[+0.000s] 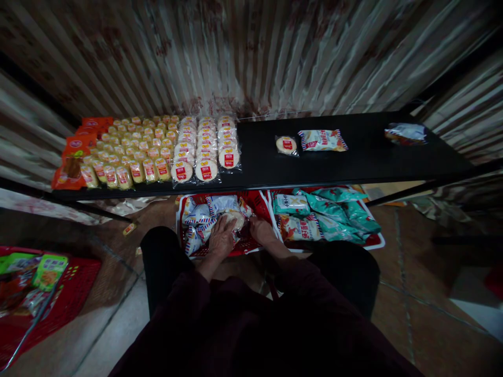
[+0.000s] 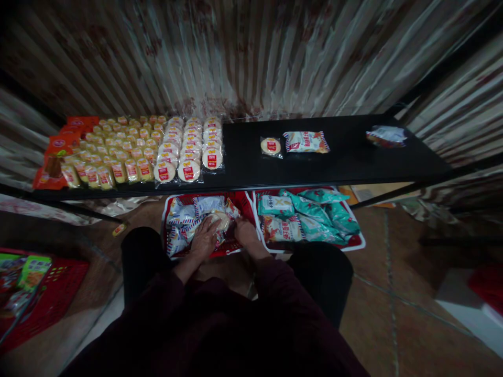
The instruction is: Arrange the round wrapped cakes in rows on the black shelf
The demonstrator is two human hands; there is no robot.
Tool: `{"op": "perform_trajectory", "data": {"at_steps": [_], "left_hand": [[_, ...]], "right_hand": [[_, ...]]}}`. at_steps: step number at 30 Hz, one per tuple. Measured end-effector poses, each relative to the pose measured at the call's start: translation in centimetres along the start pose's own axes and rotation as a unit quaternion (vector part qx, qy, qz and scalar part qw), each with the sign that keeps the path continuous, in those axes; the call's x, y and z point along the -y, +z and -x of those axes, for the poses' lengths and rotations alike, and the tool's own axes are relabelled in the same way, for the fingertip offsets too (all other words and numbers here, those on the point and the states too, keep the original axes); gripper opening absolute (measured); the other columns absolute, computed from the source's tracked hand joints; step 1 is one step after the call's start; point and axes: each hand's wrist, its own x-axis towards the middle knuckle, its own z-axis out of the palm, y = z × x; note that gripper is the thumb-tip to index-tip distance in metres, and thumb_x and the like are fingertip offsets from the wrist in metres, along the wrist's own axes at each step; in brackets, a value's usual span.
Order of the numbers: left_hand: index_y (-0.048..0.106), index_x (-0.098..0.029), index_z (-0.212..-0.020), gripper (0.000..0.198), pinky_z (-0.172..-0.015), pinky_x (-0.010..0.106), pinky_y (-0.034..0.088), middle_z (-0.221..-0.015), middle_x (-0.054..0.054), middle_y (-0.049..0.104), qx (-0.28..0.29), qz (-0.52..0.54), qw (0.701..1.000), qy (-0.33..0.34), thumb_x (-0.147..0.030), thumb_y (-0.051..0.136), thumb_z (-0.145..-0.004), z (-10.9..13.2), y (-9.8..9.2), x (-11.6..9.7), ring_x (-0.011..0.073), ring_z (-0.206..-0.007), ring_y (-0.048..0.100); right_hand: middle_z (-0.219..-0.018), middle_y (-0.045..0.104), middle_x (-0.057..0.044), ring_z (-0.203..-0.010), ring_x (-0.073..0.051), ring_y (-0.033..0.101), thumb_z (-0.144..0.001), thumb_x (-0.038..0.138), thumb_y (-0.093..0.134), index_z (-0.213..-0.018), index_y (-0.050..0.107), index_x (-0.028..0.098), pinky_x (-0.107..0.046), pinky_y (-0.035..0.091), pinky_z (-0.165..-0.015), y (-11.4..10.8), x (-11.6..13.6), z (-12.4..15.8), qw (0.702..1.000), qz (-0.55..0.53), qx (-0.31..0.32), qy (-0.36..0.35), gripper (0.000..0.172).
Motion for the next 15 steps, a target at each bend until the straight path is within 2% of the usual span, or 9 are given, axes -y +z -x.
{"op": "perform_trajectory", "data": {"at_steps": [4,8,11,13,15], "left_hand": [[0.044,-0.025,-0.136,0.057,-0.112,0.044,0.027,-0.148,0.006,0.035,-0.014,0.033,0.999,-0.006,-0.013,0.046,-0.081,-0.1,0.6,0.4,0.0258,-0.138,0.027],[0.039,-0.021,-0.140,0.055,-0.112,0.040,0.030,-0.147,0.008,0.036,-0.037,0.102,0.994,-0.016,-0.017,0.042,-0.085,-0.2,0.4,0.7,0.0227,-0.135,0.034],[0.030,-0.011,-0.143,0.055,-0.108,0.038,0.036,-0.143,0.015,0.042,-0.070,0.165,0.980,-0.086,-0.023,0.036,-0.090,-0.1,0.1,1.0,0.0224,-0.130,0.042],[0.035,-0.007,-0.139,0.052,-0.106,0.039,0.038,-0.138,0.018,0.047,-0.088,0.183,0.971,-0.124,-0.027,0.033,-0.091,0.0,0.1,1.1,0.0239,-0.126,0.047],[0.043,-0.007,-0.134,0.049,-0.105,0.039,0.040,-0.133,0.018,0.052,-0.102,0.183,0.970,-0.120,-0.028,0.031,-0.092,0.2,-0.1,1.0,0.0243,-0.122,0.051]], "right_hand": [[-0.110,0.063,-0.016,-0.089,-0.024,0.065,-0.088,0.020,0.039,-0.134,0.044,0.016,-0.034,0.049,-0.078,-1.2,0.5,0.6,0.989,-0.028,-0.141,-0.029,0.047],[-0.122,0.059,-0.015,-0.109,-0.026,0.056,-0.083,0.016,0.042,-0.145,0.026,0.014,-0.040,0.042,-0.095,-0.7,2.6,1.1,0.966,-0.076,-0.227,-0.101,0.064],[-0.132,0.053,-0.015,-0.121,-0.027,0.047,-0.079,0.017,0.045,-0.146,0.020,0.011,-0.045,0.032,-0.105,1.4,4.4,1.2,0.955,-0.120,-0.225,-0.149,0.072],[-0.140,0.045,-0.018,-0.131,-0.028,0.037,-0.074,0.014,0.047,-0.144,0.026,0.006,-0.048,0.025,-0.108,2.6,5.0,1.2,0.953,-0.131,-0.209,-0.178,0.073],[-0.143,0.040,-0.020,-0.137,-0.029,0.028,-0.069,0.012,0.048,-0.141,0.031,0.003,-0.049,0.020,-0.111,3.3,5.1,1.2,0.954,-0.125,-0.189,-0.195,0.075]]}}
